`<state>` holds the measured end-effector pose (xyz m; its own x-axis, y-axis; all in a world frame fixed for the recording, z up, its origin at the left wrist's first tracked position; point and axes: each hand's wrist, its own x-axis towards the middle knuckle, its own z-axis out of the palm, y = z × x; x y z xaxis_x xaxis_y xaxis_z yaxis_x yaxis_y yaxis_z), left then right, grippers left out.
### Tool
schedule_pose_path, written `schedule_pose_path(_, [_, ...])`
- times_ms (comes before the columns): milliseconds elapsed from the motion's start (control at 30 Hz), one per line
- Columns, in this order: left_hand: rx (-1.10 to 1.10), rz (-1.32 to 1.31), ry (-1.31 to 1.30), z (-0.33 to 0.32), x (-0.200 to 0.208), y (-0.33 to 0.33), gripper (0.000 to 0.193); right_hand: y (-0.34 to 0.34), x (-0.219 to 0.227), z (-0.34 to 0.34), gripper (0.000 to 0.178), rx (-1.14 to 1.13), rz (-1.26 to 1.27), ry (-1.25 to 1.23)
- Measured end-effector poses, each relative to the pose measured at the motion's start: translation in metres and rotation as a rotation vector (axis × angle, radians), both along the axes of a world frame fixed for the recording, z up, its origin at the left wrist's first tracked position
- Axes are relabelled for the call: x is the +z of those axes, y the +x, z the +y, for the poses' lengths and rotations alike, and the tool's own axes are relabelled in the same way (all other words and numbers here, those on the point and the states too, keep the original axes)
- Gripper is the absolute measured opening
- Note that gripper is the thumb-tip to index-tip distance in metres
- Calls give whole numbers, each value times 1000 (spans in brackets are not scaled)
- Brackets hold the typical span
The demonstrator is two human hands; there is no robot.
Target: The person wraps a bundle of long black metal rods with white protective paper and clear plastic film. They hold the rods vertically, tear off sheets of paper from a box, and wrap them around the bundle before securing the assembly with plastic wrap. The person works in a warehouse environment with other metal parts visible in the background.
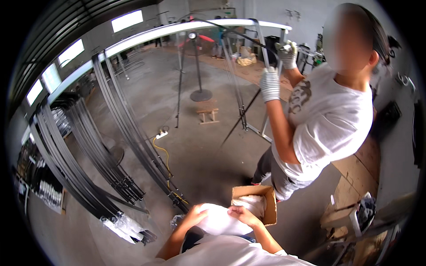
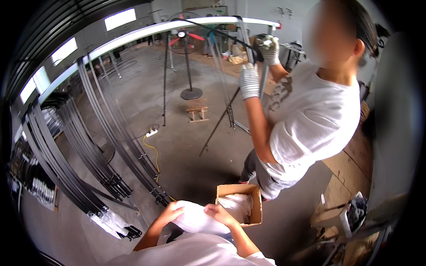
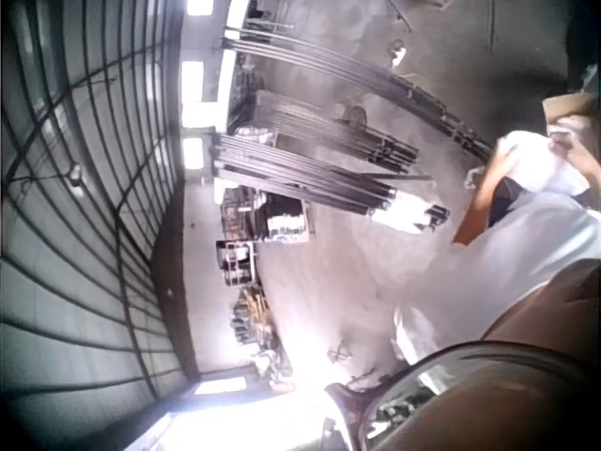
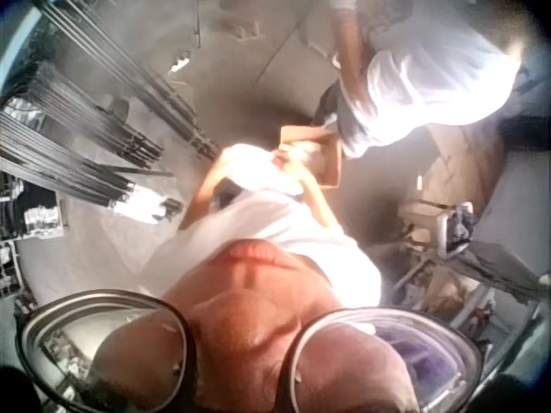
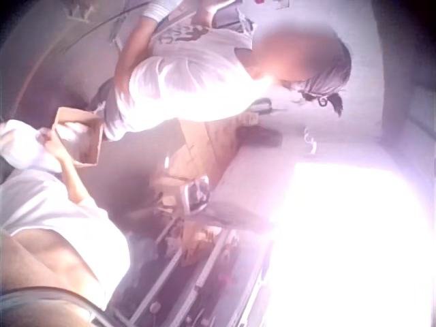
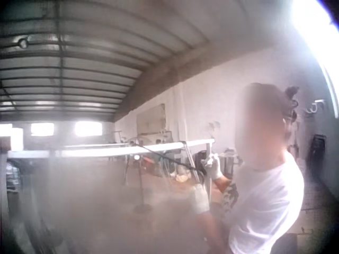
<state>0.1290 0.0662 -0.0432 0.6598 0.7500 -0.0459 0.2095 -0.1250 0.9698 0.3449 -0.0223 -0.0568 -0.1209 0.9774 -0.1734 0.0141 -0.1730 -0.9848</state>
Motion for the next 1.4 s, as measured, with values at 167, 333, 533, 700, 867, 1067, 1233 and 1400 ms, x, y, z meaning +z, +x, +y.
schedule_pose_path(167, [50, 66, -29, 16, 13, -33, 25, -16, 14, 27, 13, 59, 6, -14])
schedule_pose_path(333, [267, -60, 75, 38, 32, -89, 24, -44, 17, 75, 16, 193, -15, 16])
schedule_pose_path(533, [393, -154, -66, 50, 46, -127, 24, -62, 40, 126, 30, 113, -79, 184])
schedule_pose_path(700, [451, -213, -44, 58, 42, -138, 24, -94, 74, 151, 27, 323, -45, 124])
schedule_pose_path(867, [559, -251, -76, 72, 58, -142, 20, -112, 79, 176, 17, 449, -165, 201])
schedule_pose_path(1067, [563, -457, -64, 99, 69, -133, 20, -99, 101, 202, 12, 475, -242, 265])
schedule_pose_path(1233, [833, -447, 177, 139, 76, -118, 23, -72, 99, 220, 11, 407, -289, 161])
schedule_pose_path(1400, [1060, -344, 221, 155, 60, -107, 27, -61, 80, 217, 14, 397, -217, 155])
